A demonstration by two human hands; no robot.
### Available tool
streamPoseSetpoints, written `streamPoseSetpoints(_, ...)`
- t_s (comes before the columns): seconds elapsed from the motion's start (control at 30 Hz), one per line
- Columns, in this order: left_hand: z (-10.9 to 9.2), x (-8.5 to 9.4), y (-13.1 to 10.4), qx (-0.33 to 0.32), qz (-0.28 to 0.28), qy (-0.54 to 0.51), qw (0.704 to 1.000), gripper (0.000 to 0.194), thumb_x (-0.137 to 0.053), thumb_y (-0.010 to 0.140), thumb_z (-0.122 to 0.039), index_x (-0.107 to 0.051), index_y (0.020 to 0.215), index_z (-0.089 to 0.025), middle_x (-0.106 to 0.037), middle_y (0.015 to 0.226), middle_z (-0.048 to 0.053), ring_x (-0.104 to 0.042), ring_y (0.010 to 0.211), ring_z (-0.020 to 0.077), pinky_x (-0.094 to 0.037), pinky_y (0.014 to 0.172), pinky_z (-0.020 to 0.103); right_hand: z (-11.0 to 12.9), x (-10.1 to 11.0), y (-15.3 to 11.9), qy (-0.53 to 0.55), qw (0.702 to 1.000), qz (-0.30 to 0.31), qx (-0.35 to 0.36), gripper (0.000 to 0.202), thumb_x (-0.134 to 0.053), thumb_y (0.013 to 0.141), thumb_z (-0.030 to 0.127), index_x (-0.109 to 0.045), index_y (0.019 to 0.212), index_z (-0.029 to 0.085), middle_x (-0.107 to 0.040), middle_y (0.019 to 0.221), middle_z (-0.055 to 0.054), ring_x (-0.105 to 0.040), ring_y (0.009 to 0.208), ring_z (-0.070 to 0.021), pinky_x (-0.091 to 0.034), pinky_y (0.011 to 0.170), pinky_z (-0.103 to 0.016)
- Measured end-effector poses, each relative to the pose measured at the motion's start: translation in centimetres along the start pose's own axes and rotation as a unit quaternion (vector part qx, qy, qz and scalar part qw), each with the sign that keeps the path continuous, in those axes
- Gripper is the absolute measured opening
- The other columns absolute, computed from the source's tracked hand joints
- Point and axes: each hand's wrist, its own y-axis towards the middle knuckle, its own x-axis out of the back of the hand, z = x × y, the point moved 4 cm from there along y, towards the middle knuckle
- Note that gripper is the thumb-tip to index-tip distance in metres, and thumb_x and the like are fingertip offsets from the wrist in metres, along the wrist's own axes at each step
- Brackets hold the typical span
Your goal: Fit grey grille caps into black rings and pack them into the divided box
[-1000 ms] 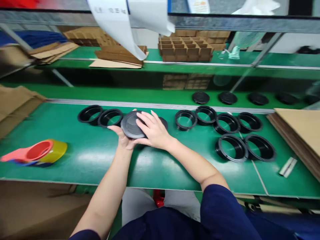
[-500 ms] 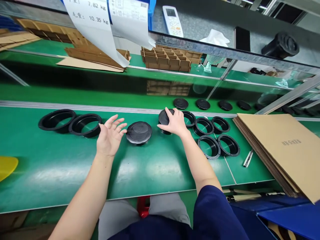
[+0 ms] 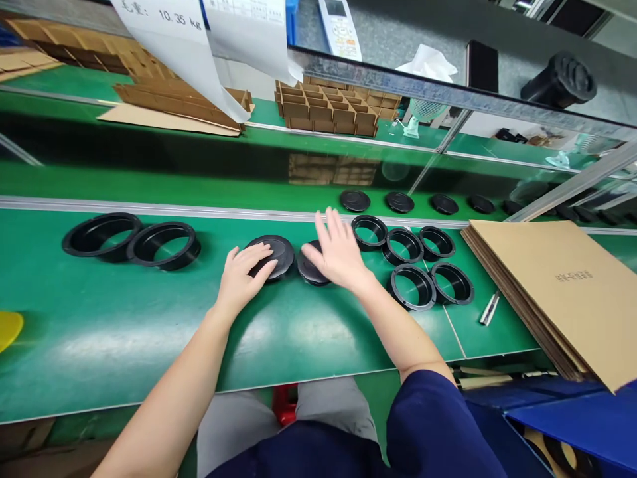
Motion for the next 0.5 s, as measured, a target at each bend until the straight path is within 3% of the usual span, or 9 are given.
streamPoseSetpoints(0.07,0.0,0.2,0.0,-0.009,-0.016,0.016,1.000,0.024,-0.069,0.092,-0.046,-0.079,0.104,-0.028,-0.077,0.121,0.009,-0.067,0.123,0.0328,-0.019,0.125,0.061,0.4,0.1,0.0,0.008,0.998,-0.054,0.005,0.080,-0.029,0.106,0.064,-0.022,0.168,0.013,-0.013,0.173,-0.018,-0.003,0.162,-0.0331,-0.012,0.128,-0.060)
streamPoseSetpoints(0.1,-0.1,0.4,0.0,-0.016,-0.023,0.023,0.999,0.024,-0.068,0.093,-0.045,-0.079,0.105,-0.027,-0.077,0.121,0.009,-0.068,0.122,0.0323,-0.020,0.124,0.060,0.7,-0.5,-0.1,0.007,0.999,-0.041,0.007,0.080,-0.030,0.106,0.063,-0.024,0.167,0.011,-0.014,0.172,-0.019,-0.004,0.161,-0.0333,-0.012,0.129,-0.059)
streamPoseSetpoints(0.2,-0.5,0.8,0.0,-0.027,-0.053,0.030,0.998,0.025,-0.067,0.094,-0.043,-0.077,0.108,-0.025,-0.077,0.121,0.010,-0.068,0.121,0.0311,-0.029,0.121,0.057,1.3,-3.4,0.5,0.000,0.997,0.077,0.030,0.081,-0.033,0.106,0.062,-0.030,0.164,0.007,-0.019,0.171,-0.021,-0.012,0.161,-0.0320,-0.015,0.130,-0.054)
streamPoseSetpoints(0.27,-0.6,1.3,0.1,-0.028,-0.086,0.025,0.996,0.023,-0.067,0.095,-0.040,-0.077,0.108,-0.024,-0.077,0.121,0.010,-0.069,0.121,0.0302,-0.034,0.119,0.055,0.0,-3.7,2.6,-0.002,0.996,0.087,0.027,0.075,-0.035,0.107,0.058,-0.033,0.163,0.009,-0.025,0.170,-0.019,-0.018,0.160,-0.0302,-0.015,0.130,-0.053)
streamPoseSetpoints(0.37,-0.6,2.0,0.1,-0.029,-0.141,0.014,0.989,0.021,-0.065,0.097,-0.038,-0.076,0.106,-0.023,-0.078,0.116,0.010,-0.071,0.116,0.0277,-0.042,0.115,0.052,-6.2,-0.9,8.1,0.013,0.993,-0.044,-0.105,0.056,-0.043,0.108,0.044,-0.051,0.149,0.007,-0.043,0.159,-0.024,-0.036,0.151,-0.0329,-0.020,0.126,-0.056)
streamPoseSetpoints(0.43,-0.5,2.4,0.1,-0.029,-0.165,0.010,0.986,0.019,-0.064,0.097,-0.036,-0.076,0.105,-0.023,-0.079,0.112,0.009,-0.072,0.111,0.0261,-0.046,0.112,0.049,-11.7,1.0,11.0,0.072,0.958,-0.112,-0.254,0.043,-0.052,0.105,0.033,-0.064,0.128,-0.002,-0.053,0.147,-0.031,-0.044,0.144,-0.0343,-0.028,0.121,-0.051)
streamPoseSetpoints(0.5,-0.3,2.6,0.1,-0.030,-0.175,0.012,0.984,0.017,-0.065,0.097,-0.034,-0.076,0.103,-0.023,-0.079,0.108,0.008,-0.073,0.107,0.0251,-0.048,0.111,0.049,-16.0,1.6,12.9,0.147,0.917,-0.117,-0.351,0.033,-0.064,0.097,0.026,-0.069,0.098,-0.006,-0.062,0.128,-0.036,-0.056,0.131,-0.0345,-0.040,0.111,-0.044)
